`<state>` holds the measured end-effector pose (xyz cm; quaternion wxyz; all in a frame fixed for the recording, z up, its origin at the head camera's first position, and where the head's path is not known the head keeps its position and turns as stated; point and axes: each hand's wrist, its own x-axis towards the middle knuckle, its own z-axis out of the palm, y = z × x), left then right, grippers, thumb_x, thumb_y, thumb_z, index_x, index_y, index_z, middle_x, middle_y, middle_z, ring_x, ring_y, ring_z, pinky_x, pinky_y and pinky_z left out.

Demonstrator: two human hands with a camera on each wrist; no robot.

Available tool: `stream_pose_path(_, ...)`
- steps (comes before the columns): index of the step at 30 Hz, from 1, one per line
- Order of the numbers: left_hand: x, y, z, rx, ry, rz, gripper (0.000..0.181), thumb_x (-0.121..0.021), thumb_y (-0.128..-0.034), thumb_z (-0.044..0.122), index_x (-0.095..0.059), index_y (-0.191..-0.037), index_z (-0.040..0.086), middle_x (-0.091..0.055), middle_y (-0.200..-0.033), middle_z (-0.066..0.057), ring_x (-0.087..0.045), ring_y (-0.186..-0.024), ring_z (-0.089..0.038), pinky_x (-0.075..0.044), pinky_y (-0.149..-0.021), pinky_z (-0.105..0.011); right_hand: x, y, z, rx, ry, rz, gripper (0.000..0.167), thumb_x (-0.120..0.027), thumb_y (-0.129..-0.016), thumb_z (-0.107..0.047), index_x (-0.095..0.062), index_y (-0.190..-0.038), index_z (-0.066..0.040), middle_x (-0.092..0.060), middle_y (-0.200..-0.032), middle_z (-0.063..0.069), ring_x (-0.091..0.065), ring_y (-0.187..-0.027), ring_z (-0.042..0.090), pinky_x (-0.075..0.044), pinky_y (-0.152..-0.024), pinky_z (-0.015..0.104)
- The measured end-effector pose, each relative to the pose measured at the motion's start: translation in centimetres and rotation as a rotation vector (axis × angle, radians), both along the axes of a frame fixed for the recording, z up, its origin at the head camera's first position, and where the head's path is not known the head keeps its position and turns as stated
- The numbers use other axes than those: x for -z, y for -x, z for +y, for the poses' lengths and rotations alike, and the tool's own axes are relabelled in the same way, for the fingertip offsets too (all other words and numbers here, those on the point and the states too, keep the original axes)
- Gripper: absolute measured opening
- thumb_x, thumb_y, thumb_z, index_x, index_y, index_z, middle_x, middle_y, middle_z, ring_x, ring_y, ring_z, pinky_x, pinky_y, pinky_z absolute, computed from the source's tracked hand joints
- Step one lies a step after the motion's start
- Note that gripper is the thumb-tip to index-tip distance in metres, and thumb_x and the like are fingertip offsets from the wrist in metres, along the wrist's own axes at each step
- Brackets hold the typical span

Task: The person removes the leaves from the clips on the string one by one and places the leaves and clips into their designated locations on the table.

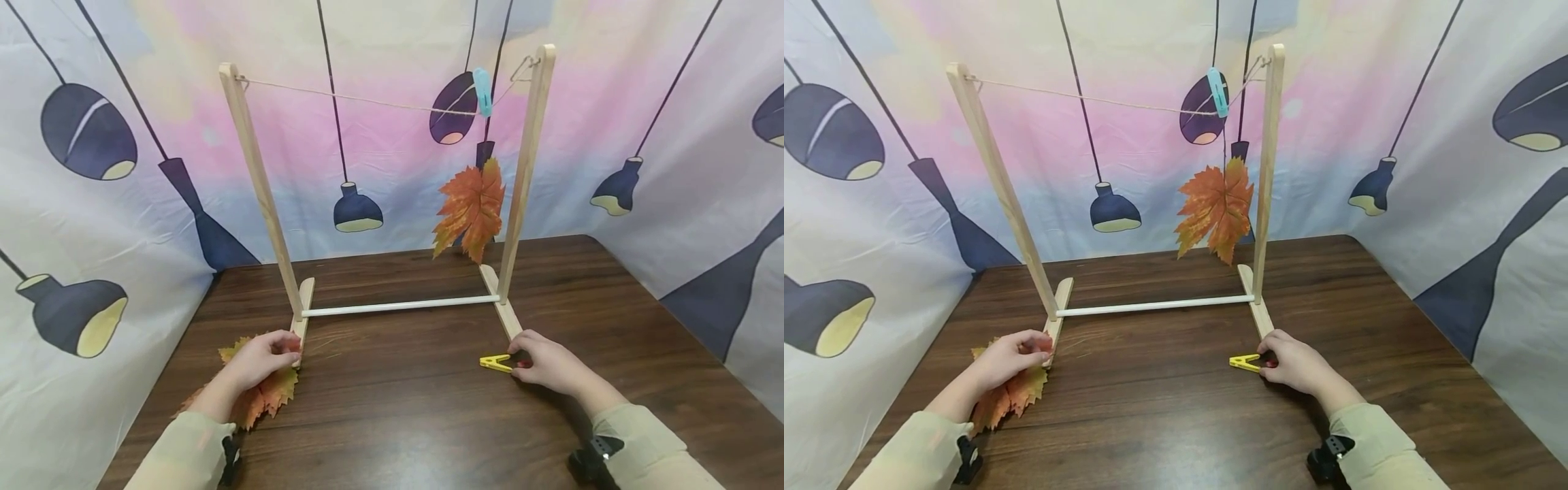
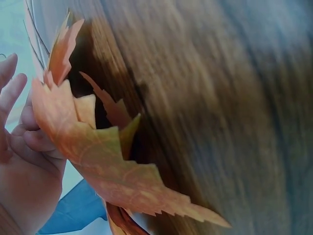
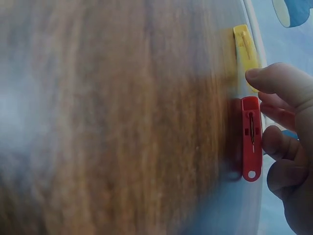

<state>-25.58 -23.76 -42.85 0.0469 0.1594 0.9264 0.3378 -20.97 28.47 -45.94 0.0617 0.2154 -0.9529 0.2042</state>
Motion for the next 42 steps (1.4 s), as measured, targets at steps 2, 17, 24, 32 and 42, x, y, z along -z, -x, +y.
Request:
stream_pose_path(2,-0.1,0.0,0.0,0.000,-0.004,-0.004,0.032,-0.068,-0.0866,0.021,-0.063,-0.113,0.004,-0.061,-0.084,0.000,-0.055,-0.078,-0.015,-0.045,-0.067,-0.031,-0.1,0.0,0.0,-0.002,0.001,-0.002,0.027,-0.080,-0.071,-0.013,-0.062,-0.091,-0.012,-0.053,-0.095,-0.004,-0.049,-0.073,0.003,-0.045,-0.063,0.024)
stream_pose_path(17,-1.1,0.5,0.8,-0.004,-0.041,-0.051,0.040,-0.066,-0.0877,0.019,-0.056,-0.123,0.001,-0.059,-0.084,-0.003,-0.054,-0.073,-0.017,-0.043,-0.063,-0.032,-1.2,0.2,0.6,0.014,0.023,-0.036,0.025,-0.077,-0.075,-0.023,-0.066,-0.096,-0.012,-0.057,-0.098,-0.003,-0.057,-0.089,0.017,-0.048,-0.077,0.039)
stream_pose_path(24,-1.6,0.7,1.1,0.004,-0.110,-0.072,0.041,-0.065,-0.0878,0.015,-0.055,-0.124,-0.002,-0.060,-0.082,-0.006,-0.055,-0.066,-0.021,-0.042,-0.055,-0.030,-1.8,0.3,0.9,0.059,0.067,-0.067,0.027,-0.075,-0.077,-0.026,-0.065,-0.097,-0.012,-0.058,-0.099,-0.002,-0.057,-0.095,0.021,-0.046,-0.080,0.043)
stream_pose_path(32,-2.2,1.2,1.5,-0.016,-0.056,-0.035,0.038,-0.065,-0.0887,0.018,-0.057,-0.123,0.003,-0.058,-0.083,-0.005,-0.049,-0.062,-0.018,-0.041,-0.054,-0.031,-2.7,0.7,1.1,0.073,0.093,-0.084,0.028,-0.073,-0.079,-0.023,-0.066,-0.102,-0.008,-0.060,-0.106,0.004,-0.056,-0.104,0.029,-0.044,-0.086,0.050)
stream_pose_path(42,-2.8,1.6,2.0,-0.011,-0.044,-0.050,0.041,-0.065,-0.0890,0.026,-0.057,-0.125,0.007,-0.058,-0.084,-0.004,-0.049,-0.062,-0.019,-0.040,-0.057,-0.032,-3.9,0.9,1.5,0.094,0.114,-0.051,0.031,-0.071,-0.081,-0.024,-0.065,-0.104,-0.005,-0.060,-0.108,0.007,-0.057,-0.104,0.030,-0.044,-0.086,0.049)
